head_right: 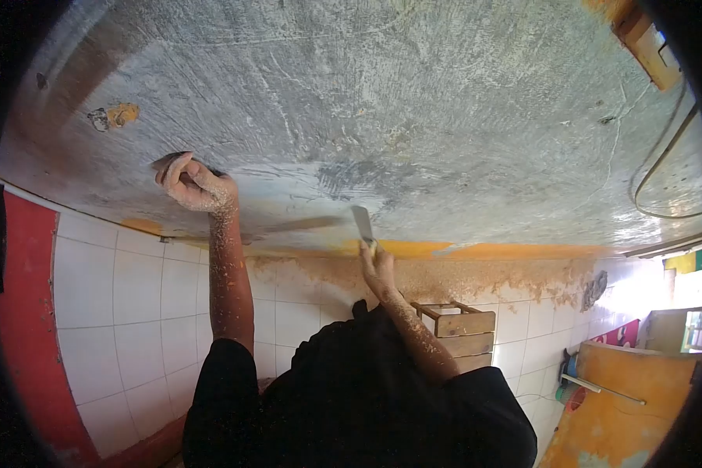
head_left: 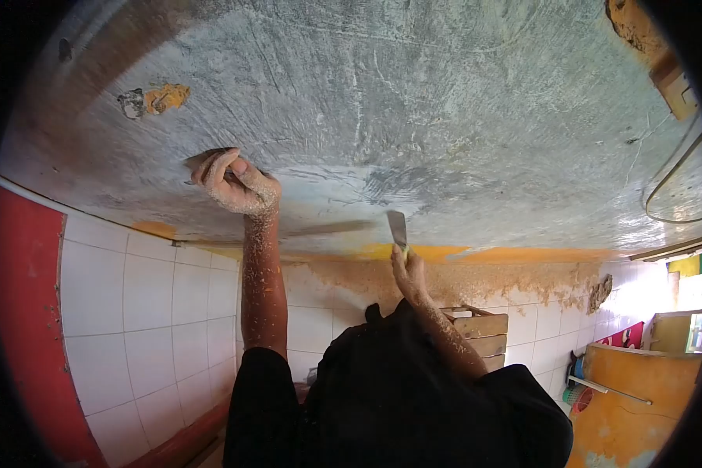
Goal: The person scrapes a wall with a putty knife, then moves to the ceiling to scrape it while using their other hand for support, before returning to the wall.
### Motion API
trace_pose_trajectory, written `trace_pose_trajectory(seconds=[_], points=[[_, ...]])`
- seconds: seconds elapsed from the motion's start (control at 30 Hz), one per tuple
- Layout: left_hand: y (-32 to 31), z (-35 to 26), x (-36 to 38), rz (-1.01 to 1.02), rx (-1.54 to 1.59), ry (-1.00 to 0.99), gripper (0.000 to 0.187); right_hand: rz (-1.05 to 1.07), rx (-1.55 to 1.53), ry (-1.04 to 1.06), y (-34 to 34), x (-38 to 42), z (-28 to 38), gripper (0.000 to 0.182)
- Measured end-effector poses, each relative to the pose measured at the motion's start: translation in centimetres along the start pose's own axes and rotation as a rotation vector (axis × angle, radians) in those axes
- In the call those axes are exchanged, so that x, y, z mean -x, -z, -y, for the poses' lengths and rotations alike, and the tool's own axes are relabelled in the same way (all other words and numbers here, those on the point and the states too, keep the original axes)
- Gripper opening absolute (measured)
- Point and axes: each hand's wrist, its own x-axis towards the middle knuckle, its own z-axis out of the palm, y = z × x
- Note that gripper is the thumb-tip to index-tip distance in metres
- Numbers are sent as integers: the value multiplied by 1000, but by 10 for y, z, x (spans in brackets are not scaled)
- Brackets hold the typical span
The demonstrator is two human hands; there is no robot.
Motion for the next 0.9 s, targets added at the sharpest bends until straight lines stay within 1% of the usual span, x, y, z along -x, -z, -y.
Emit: trace_pose_trajectory(seconds=[0.1,0.13,0.2,0.3,0.33,0.43,0.47,0.5,0.57,0.6,0.63,0.7,0.73,0.83,0.87,0.9], points=[[1,-1,-3,-10,-14,-25,13,92,-198,54,0,-15,26,31],[-1,0,-3,-17,7,-11,13,88,-197,34,-1,-14,15,31],[-1,1,-2,-39,39,11,14,91,-197,2,-4,-4,-30,32],[-2,3,0,-43,63,26,15,59,-320,-111,-9,4,-55,33],[-1,-1,1,-33,30,37,16,85,-263,-36,-10,-1,-62,34],[-1,-7,2,-46,4,109,16,111,-270,38,-2,-10,-5,32],[-3,-6,4,-72,25,115,15,128,-210,17,1,-12,0,30],[-4,-3,4,-65,29,92,15,120,-235,19,0,-14,-11,30],[-3,0,3,-67,39,41,13,101,-282,39,0,-12,-55,28],[-3,-3,3,-45,14,56,12,107,-330,-63,2,-8,-59,27],[-4,-1,2,-52,15,45,12,131,-315,-37,1,-9,-66,27],[-2,-1,5,-48,3,49,13,191,-269,-11,10,-15,-47,27],[0,-1,7,-42,-18,91,15,176,-178,100,5,-22,-40,27],[-3,-4,4,-56,11,91,16,215,-183,199,1,-35,8,31],[-3,-4,4,-61,6,91,15,201,-215,169,3,-30,15,30],[1,-5,4,-42,6,91,14,190,-236,118,1,-23,3,30]])
